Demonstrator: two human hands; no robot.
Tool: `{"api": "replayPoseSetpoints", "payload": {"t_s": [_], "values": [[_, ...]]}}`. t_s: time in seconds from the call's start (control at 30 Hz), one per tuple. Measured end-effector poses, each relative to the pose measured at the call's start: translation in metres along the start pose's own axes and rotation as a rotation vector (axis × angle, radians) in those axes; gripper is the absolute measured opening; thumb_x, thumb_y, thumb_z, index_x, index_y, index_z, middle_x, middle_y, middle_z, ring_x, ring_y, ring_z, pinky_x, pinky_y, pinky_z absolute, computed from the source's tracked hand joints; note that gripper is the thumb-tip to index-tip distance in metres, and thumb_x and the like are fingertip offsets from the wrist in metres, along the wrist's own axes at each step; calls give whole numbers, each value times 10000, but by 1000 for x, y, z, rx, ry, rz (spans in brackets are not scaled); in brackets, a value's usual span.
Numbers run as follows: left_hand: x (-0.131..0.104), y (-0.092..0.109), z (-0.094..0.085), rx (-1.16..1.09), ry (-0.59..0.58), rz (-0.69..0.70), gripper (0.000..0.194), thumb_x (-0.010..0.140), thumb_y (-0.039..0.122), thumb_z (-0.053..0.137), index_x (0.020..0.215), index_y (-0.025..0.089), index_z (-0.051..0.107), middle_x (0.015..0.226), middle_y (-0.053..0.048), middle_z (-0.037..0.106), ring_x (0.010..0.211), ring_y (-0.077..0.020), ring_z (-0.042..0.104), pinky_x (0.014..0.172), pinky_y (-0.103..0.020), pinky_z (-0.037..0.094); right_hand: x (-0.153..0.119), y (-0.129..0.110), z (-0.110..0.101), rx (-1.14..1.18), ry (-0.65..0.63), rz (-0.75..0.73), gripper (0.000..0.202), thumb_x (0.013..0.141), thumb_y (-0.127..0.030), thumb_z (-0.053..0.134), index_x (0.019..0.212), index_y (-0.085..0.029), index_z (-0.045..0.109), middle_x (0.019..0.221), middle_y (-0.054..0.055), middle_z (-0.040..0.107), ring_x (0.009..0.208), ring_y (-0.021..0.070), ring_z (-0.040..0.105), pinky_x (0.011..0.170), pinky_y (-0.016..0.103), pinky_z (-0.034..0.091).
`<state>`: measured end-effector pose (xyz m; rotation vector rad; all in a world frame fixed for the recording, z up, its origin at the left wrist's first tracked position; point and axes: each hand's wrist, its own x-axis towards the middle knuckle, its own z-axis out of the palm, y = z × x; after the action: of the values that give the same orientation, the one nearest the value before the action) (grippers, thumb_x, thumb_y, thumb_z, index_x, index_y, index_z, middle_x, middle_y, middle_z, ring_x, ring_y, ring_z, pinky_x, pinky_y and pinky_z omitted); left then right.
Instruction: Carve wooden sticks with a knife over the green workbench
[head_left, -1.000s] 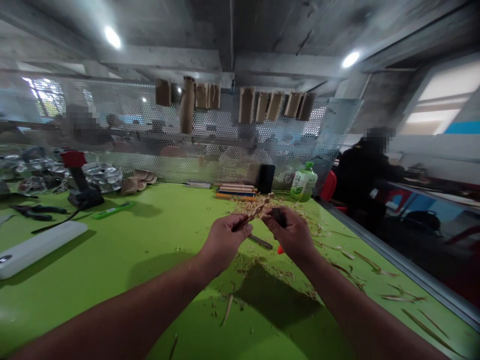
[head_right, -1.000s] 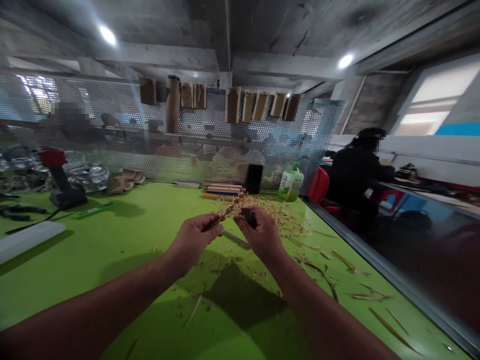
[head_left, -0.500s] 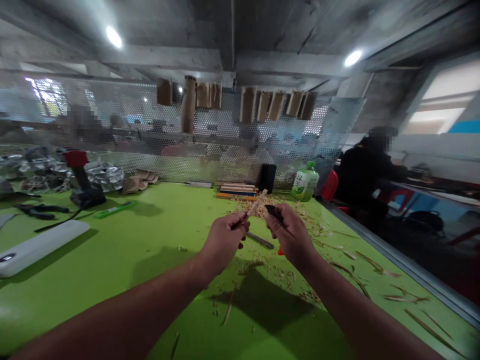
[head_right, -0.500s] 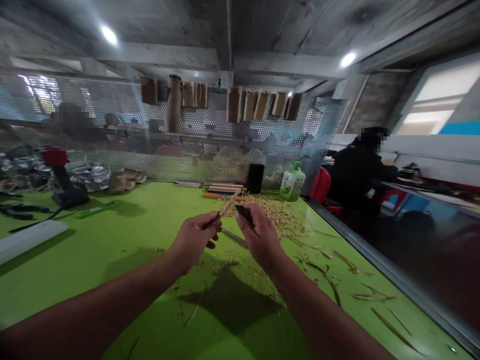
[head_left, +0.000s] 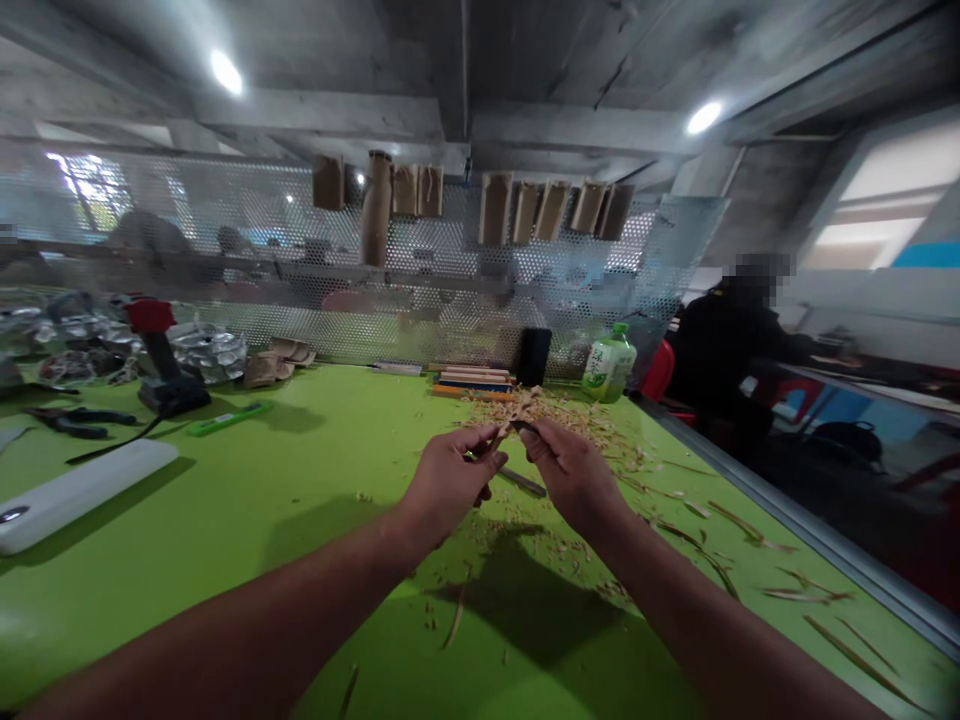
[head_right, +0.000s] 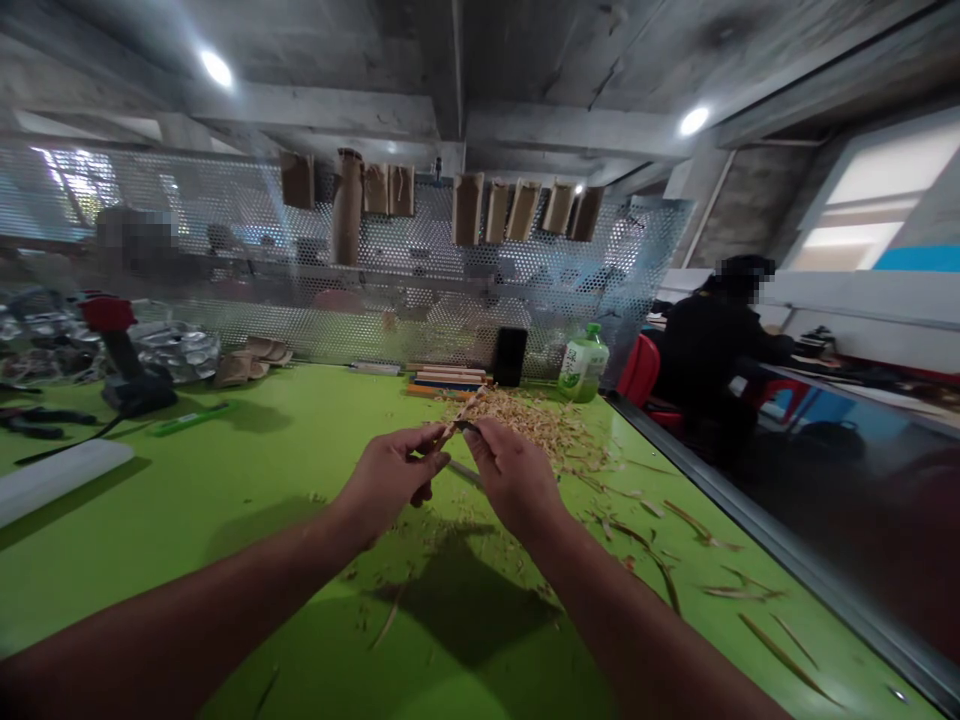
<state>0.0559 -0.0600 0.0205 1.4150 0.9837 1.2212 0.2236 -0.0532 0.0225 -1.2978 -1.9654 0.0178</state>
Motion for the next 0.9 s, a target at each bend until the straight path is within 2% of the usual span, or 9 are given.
{"api": "replayPoseSetpoints", "payload": {"t_s": [0.2, 0.4, 0.63, 0.73, 0.9], "values": [[-6, 14, 2, -84, -23, -93, 338, 789, 271, 624, 1066, 100, 714, 489, 65, 430, 402, -41, 304, 402, -172, 250, 1, 0, 0, -43, 18, 4, 354, 958, -452, 354, 798, -213, 561, 718, 21, 595, 642, 150, 521, 586, 254, 329], [-8, 15, 3, -103, 27, -117, 347, 773, 257, 643, 1075, 103, 718, 536, 52, 473, 418, -38, 276, 428, -183, 223, 2, -1, 3, -34, -25, 52, 387, 956, -477, 335, 738, -217, 521, 653, 9, 565, 583, 147, 500, 562, 257, 311], [-6, 10, 3, -65, 64, -108, 391, 744, 309, 680, 1094, 142, 729, 478, 57, 455, 432, -62, 316, 481, -203, 285, 2, 0, 7, -92, -99, 49, 374, 966, -461, 320, 771, -211, 518, 683, 17, 578, 602, 148, 500, 551, 255, 280], [-4, 7, 3, -67, 60, -59, 383, 735, 312, 685, 1074, 142, 738, 462, 59, 439, 437, -69, 339, 479, -202, 300, 2, -1, 7, -154, -63, 55, 376, 968, -468, 313, 797, -213, 531, 690, 21, 585, 609, 154, 503, 550, 259, 264], [-2, 2, 3, -48, 79, 7, 306, 708, 295, 711, 975, 160, 772, 463, 28, 491, 499, -109, 458, 509, -214, 366, 3, -3, 3, -207, -14, 53, 367, 962, -461, 327, 802, -218, 550, 679, 26, 585, 617, 163, 513, 541, 261, 249]]}}
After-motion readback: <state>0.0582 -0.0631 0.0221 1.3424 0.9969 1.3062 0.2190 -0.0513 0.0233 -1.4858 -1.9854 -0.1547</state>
